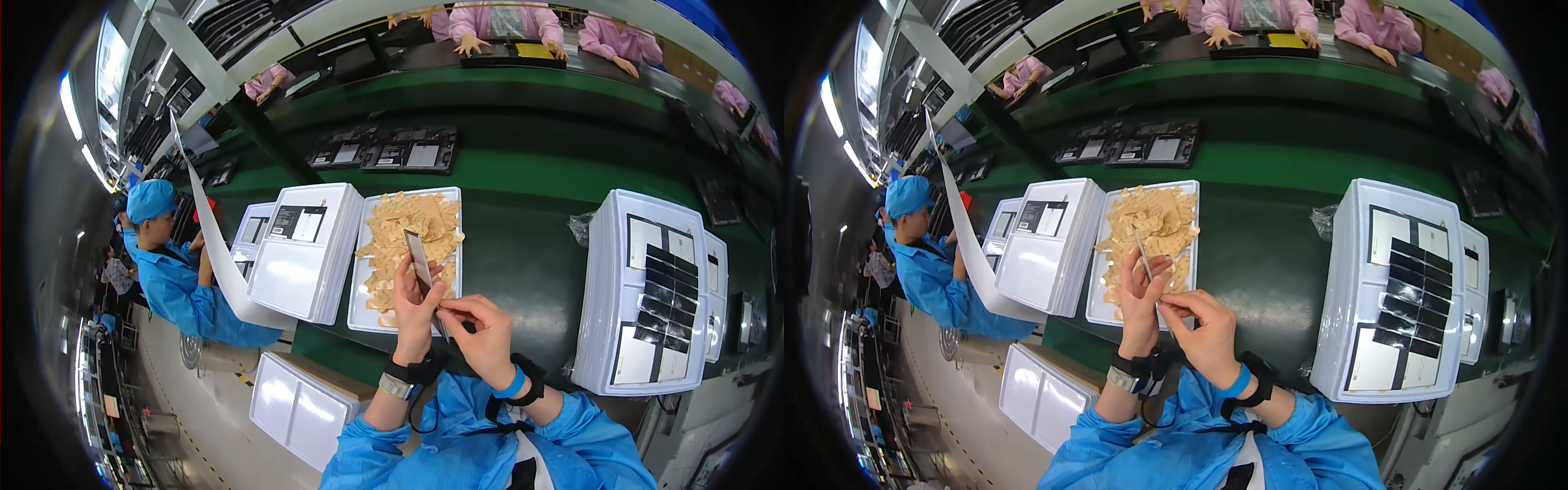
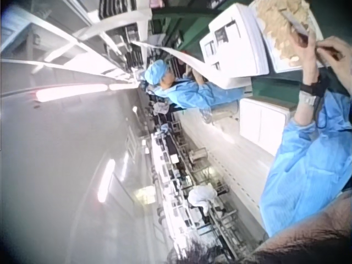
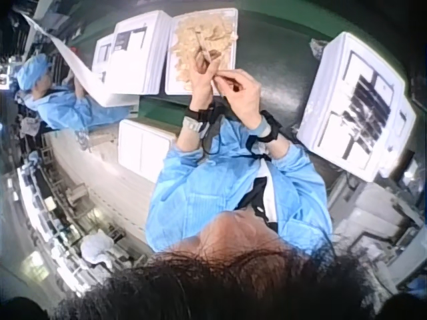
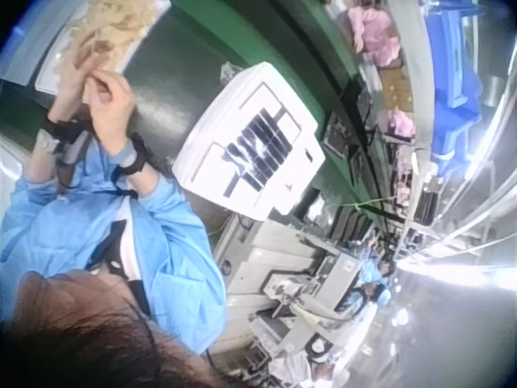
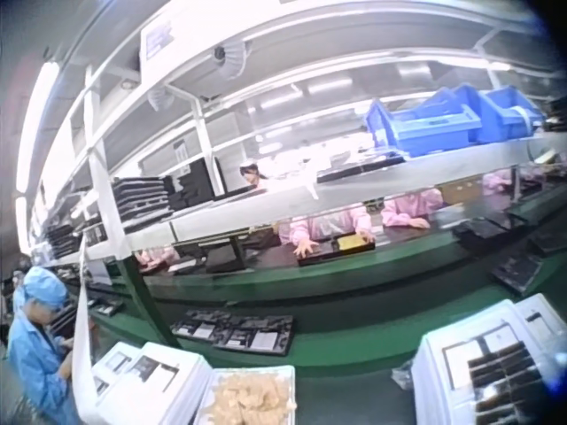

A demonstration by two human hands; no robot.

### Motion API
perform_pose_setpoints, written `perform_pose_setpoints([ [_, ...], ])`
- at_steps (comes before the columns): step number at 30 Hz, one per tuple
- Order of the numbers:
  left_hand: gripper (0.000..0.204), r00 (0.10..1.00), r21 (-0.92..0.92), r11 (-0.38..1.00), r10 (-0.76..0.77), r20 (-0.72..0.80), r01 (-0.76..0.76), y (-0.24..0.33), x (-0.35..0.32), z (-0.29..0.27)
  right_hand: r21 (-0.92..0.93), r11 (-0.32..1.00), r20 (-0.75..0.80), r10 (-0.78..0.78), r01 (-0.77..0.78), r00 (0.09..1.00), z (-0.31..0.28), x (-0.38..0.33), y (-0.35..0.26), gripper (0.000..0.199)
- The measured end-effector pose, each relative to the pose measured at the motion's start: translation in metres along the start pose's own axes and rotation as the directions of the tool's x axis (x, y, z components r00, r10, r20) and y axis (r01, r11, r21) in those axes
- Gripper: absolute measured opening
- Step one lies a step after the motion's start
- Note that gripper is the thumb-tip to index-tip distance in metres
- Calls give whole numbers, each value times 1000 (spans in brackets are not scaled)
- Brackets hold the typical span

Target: The person peels adhesive backing from small electronic components, attaches the components to plastic laptop housings, and places the finished housings into a white tray.

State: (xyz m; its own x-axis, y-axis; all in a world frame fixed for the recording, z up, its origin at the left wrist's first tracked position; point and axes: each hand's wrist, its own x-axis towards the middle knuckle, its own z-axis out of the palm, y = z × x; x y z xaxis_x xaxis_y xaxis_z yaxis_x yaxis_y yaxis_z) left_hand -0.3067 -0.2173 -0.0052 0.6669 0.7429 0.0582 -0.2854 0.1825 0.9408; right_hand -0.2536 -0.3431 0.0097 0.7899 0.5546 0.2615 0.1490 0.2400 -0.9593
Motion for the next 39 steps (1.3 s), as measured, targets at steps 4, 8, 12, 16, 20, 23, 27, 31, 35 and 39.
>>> perform_pose_setpoints([
  [4,76,998,-170,984,-49,27,53,-5,-1,-9,300,924,71,226,-237,971,-4,11,20,16],
  [8,66,999,-295,955,17,-50,-31,3,2,-25,-90,990,-95,-115,106,989,-13,17,20,19],
  [12,67,989,-136,982,121,-86,-132,4,8,-16,-157,965,142,-190,212,971,0,-14,-26,20],
  [16,67,981,-48,985,161,-104,-167,6,7,-20,-223,944,98,-227,244,969,7,-12,-13,19],
  [20,68,996,-420,907,-3,-86,-33,35,7,-32,-243,942,-4,-239,231,971,-1,5,-15,24],
  [23,77,1000,-494,869,7,-26,-19,76,22,-71,-352,832,-14,-463,430,886,-7,20,-21,32],
  [27,82,997,-540,840,-72,-19,50,115,64,-125,-388,736,186,-528,555,829,-7,19,10,34],
  [31,71,997,-243,967,-71,39,78,96,135,-247,-552,688,361,-311,470,879,-12,-10,46,33],
  [35,44,954,666,721,297,-44,-193,111,178,-449,-202,883,531,-265,424,805,-34,-43,-30,33],
  [39,48,942,616,757,0,-336,220,91,248,-410,67,942,704,-279,329,653,-148,-69,-121,31],
])
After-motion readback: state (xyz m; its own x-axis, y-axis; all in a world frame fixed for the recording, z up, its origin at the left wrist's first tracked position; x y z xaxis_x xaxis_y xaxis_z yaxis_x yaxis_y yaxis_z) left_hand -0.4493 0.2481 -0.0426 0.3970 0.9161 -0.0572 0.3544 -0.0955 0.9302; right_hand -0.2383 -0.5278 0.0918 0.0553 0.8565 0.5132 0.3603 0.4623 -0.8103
